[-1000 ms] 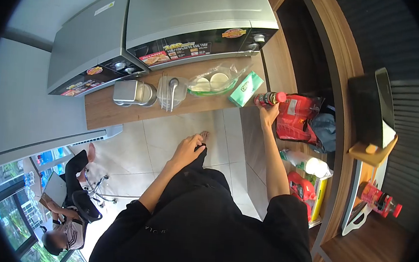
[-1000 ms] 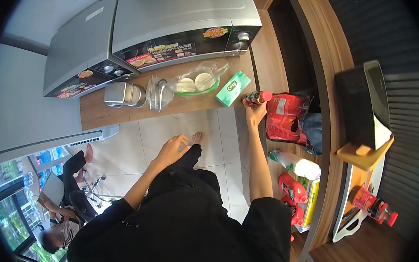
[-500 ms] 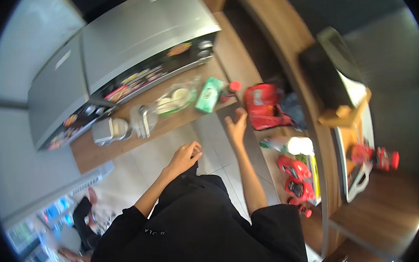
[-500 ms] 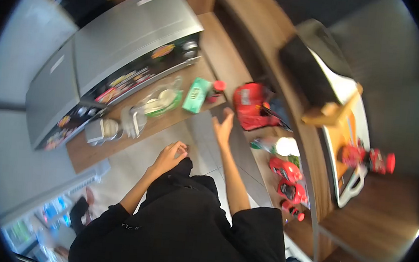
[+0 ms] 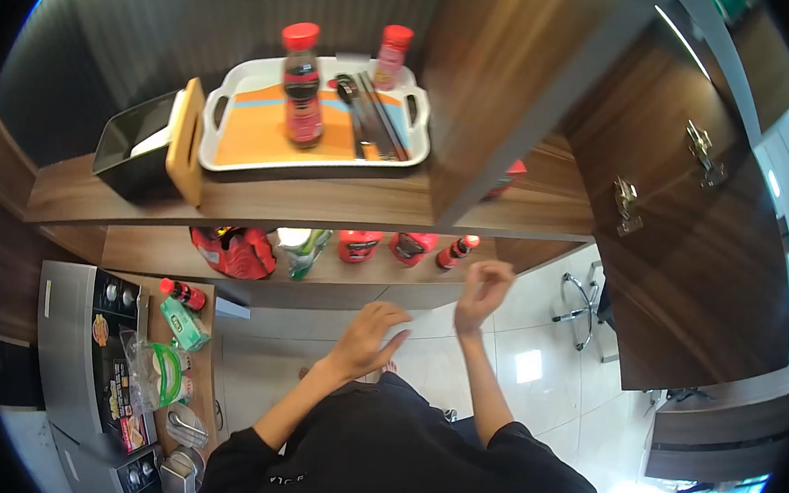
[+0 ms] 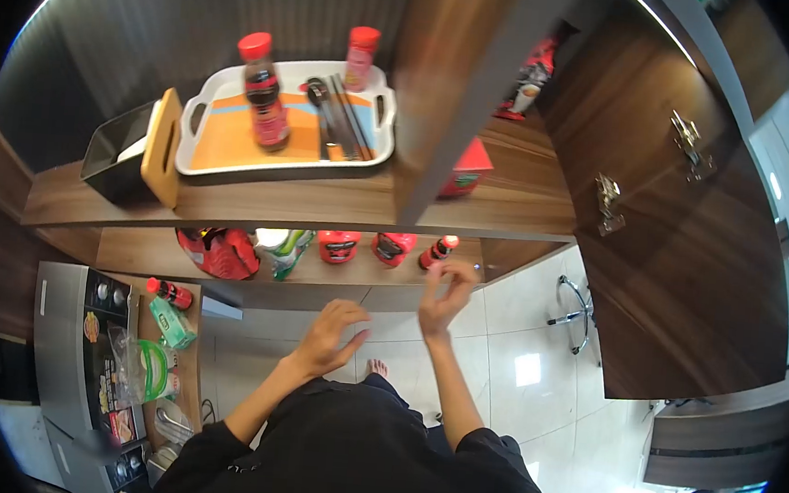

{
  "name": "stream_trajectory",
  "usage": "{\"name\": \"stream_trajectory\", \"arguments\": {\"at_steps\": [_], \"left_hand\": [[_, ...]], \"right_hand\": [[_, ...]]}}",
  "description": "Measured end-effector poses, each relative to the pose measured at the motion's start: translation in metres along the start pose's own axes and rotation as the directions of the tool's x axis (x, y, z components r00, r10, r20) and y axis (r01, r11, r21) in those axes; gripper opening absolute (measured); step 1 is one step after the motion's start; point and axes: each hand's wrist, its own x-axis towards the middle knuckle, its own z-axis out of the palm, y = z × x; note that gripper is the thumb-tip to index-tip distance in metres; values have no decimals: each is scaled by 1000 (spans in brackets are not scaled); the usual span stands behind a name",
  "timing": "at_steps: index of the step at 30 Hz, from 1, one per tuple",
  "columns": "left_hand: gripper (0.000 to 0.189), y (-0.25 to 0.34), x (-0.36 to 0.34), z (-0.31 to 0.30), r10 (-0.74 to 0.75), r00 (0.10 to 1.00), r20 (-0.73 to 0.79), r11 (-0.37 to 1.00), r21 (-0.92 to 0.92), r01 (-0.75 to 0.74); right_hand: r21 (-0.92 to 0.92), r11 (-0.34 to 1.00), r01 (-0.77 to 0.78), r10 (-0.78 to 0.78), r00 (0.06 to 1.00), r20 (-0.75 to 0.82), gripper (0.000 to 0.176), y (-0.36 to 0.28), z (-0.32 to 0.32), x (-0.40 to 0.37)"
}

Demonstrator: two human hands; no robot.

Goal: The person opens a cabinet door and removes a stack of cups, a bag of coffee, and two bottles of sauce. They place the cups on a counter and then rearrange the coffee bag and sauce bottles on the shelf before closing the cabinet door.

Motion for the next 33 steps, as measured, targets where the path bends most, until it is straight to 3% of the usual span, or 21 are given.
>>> {"name": "stream_trajectory", "arguments": {"at_steps": [2,4,6,9,12,16,18,20,23,24,25,27,28,29,30,33], "left_hand": [[41,14,46,41,115,993,-30,993,-2,-115],[48,22,93,76,174,979,-103,983,84,-166],[58,22,134,104,130,970,-205,988,111,-109],[65,16,178,126,-37,942,-334,985,145,91],[69,2,192,134,-194,923,-331,977,24,214],[68,0,196,131,-337,885,-321,936,-10,353],[64,-5,189,135,-294,891,-345,944,43,328],[61,2,180,138,-250,895,-370,952,77,297],[68,1,152,136,-199,887,-416,979,-35,203],[74,15,142,132,-212,869,-447,971,0,237],[72,25,128,123,-210,892,-401,971,24,239],[73,27,96,112,-163,971,-175,986,-47,158],[76,32,79,104,-186,975,-122,969,-189,161],[78,37,63,95,-176,982,-74,932,-332,142],[78,35,36,98,-329,943,-50,871,-402,283],[71,20,-46,95,-538,843,-11,798,-330,505]], "right_hand": [[-115,993,-38,31,998,-63,35,-9,-19,57],[-194,978,80,-88,996,-33,46,-8,-14,114],[-265,946,184,-171,983,72,66,-15,-6,153],[-246,950,190,-153,975,159,78,4,16,173],[-117,993,4,34,945,327,75,20,12,179],[-23,992,-121,123,951,283,68,3,-24,161],[19,972,-233,220,940,261,70,-8,-53,144],[135,968,-210,169,949,265,75,5,-85,123],[123,953,-277,221,912,347,87,21,-159,98],[101,943,-318,250,872,420,92,17,-177,94],[199,825,-529,414,805,424,103,-1,-182,90],[171,774,-610,458,725,514,109,-18,-192,87],[59,773,-632,474,637,608,111,1,-206,80],[-1,771,-637,437,527,728,110,9,-205,74],[-31,787,-616,359,417,835,106,20,-195,66],[-268,659,-703,391,15,920,97,37,-145,36]]}}
